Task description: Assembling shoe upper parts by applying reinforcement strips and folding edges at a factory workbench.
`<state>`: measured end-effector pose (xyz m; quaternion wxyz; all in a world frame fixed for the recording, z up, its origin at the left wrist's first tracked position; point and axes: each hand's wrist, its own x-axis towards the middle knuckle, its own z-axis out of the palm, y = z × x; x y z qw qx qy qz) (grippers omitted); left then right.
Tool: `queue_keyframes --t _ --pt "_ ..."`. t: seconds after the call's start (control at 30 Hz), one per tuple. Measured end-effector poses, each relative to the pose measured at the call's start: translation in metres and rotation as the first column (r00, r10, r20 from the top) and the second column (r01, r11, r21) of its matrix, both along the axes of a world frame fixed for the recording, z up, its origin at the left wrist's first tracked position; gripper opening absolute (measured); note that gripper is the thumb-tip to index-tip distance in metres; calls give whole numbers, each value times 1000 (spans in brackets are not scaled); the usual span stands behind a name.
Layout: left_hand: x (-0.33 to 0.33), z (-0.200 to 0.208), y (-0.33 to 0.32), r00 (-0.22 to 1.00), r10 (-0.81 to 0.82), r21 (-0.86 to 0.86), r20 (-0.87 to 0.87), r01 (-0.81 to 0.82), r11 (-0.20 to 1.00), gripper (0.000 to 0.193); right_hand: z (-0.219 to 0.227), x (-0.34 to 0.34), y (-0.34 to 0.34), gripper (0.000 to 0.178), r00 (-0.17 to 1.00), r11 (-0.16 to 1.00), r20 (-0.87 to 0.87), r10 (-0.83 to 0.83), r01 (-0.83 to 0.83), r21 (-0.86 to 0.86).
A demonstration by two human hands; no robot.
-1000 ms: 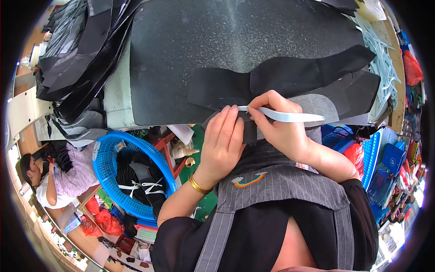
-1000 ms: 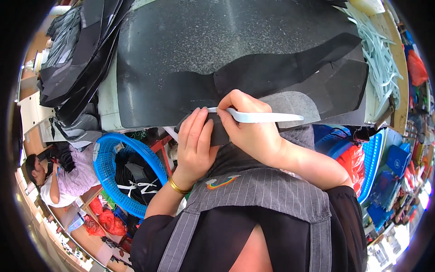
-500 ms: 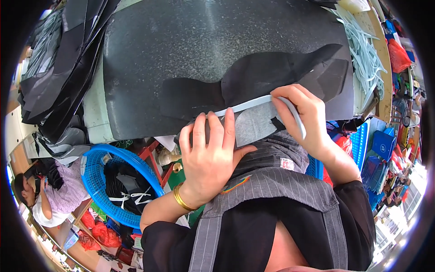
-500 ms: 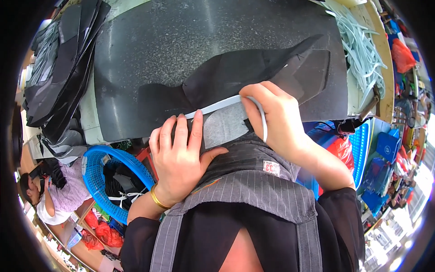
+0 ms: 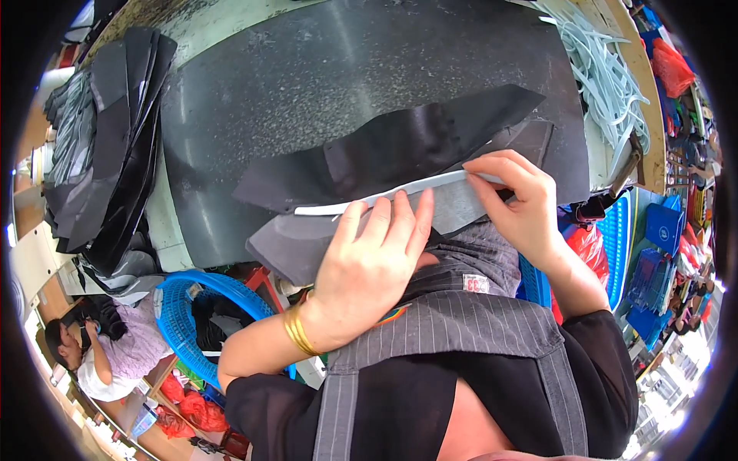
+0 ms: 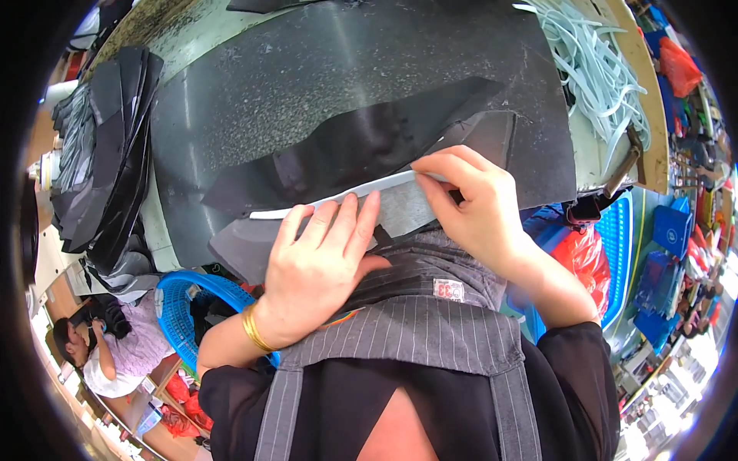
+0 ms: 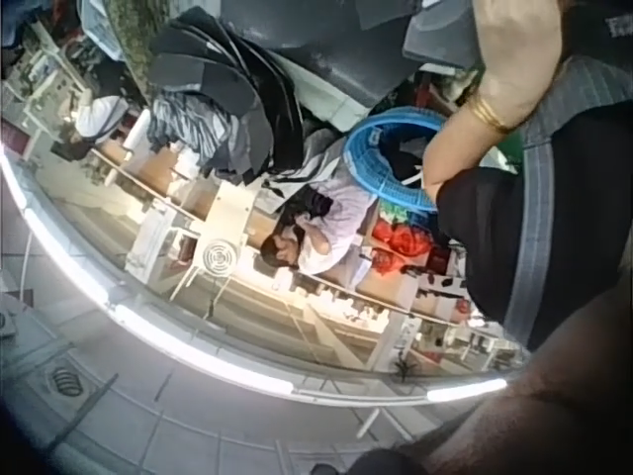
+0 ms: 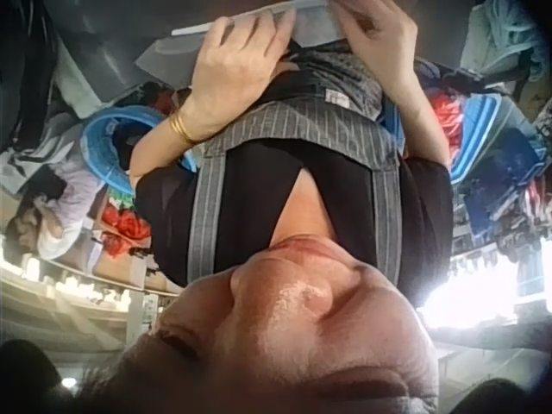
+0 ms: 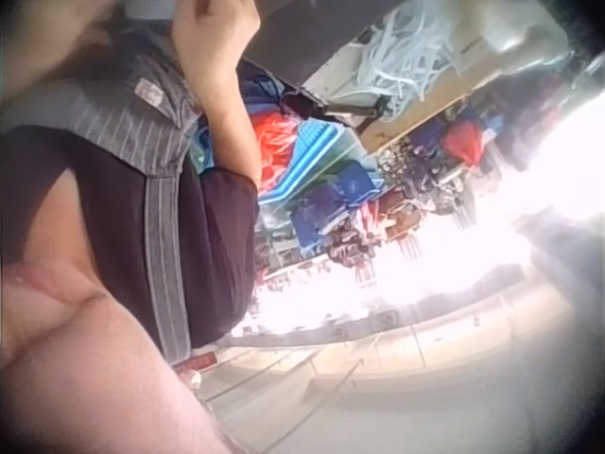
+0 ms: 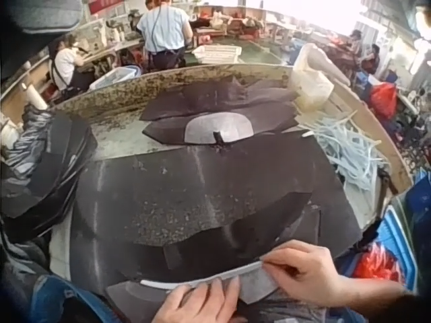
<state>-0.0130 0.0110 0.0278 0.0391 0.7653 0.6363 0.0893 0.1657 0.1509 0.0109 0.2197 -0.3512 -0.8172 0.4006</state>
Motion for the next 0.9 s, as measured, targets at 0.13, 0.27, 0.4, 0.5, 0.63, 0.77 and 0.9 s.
queue_keyframes --t 0.13,0.27,0.4,0.5,0.63,0.77,0.9 --pt "29 -6 10 985 150 -26 -84 -152 988 67 -4 -8 3 14 994 987 -26 -105 101 -123" --pt "50 -7 28 987 148 47 58 -151 987 67 -8 -13 15 16 996 991 58 -70 76 -114" --pt "52 -19 27 988 126 59 86 -131 990 64 1 -5 21 17 981 995 169 -94 91 28" --pt "54 -15 32 994 108 35 22 -109 993 63 -17 8 28 16 987 991 -90 -136 137 1" --pt "57 -20 33 992 98 49 -78 -94 994 61 -18 2 34 16 981 981 -54 -186 183 -58" --pt "57 -22 31 971 55 98 -233 -33 995 45 -6 0 66 24 976 981 211 -58 94 -168" --pt "41 -22 29 967 -19 144 -253 57 988 44 16 -8 113 49 820 988 554 145 -148 -40"
